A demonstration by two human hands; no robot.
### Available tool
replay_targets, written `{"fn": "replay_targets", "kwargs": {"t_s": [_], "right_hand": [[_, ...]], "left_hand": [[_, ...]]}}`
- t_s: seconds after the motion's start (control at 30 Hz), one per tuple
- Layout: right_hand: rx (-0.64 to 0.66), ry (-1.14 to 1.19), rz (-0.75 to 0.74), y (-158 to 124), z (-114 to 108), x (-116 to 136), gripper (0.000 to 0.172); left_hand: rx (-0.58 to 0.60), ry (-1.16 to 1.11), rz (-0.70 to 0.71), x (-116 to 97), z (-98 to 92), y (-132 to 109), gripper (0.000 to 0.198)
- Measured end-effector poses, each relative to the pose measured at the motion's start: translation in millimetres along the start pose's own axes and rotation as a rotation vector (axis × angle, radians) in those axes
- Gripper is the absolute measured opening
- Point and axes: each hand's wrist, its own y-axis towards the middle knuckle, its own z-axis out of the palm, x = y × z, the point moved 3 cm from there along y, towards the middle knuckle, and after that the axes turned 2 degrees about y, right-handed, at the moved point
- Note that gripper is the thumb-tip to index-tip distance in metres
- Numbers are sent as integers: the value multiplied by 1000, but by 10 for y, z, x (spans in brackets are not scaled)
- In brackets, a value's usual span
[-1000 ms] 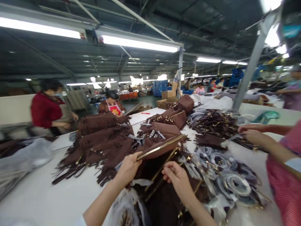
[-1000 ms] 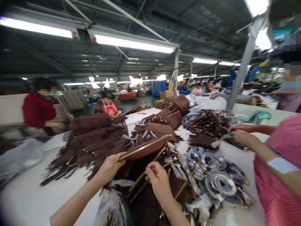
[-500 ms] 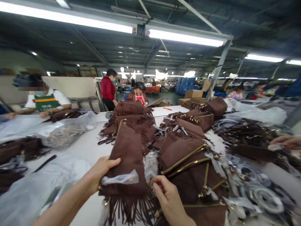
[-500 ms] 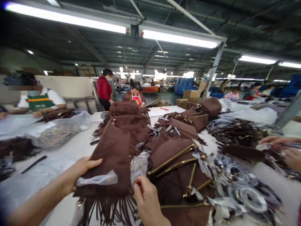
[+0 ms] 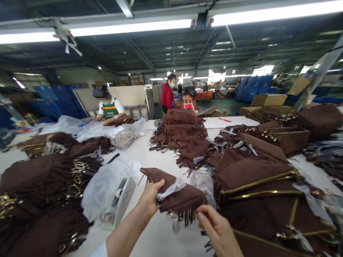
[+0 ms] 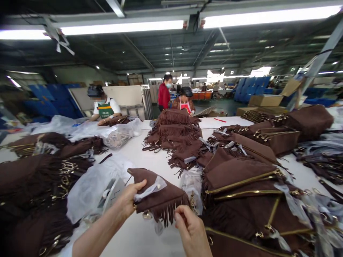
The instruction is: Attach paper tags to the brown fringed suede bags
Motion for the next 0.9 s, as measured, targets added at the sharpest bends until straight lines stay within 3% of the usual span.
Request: {"fn": "replay_targets", "kwargs": {"t_s": [0.2, 0.5, 0.6, 0.73, 0.9], "right_hand": [[-35, -43, -112, -43, 153, 157, 28], [-175, -24, -329, -289, 267, 118, 18], [-200, -57, -332, -475, 365, 67, 23], [-267, -154, -328, -647, 518, -45, 42], [-211, -213, -340, -656, 694, -334, 36]], "left_hand": [[-9, -98, -40, 122, -60, -125, 11], [-55, -370, -151, 355, -136, -277, 11], [-81, -421, -178, 468, -169, -424, 12], [-140, -373, -148, 662, -279, -551, 14], [-213, -319, -65, 1020, -476, -433, 20]]}}
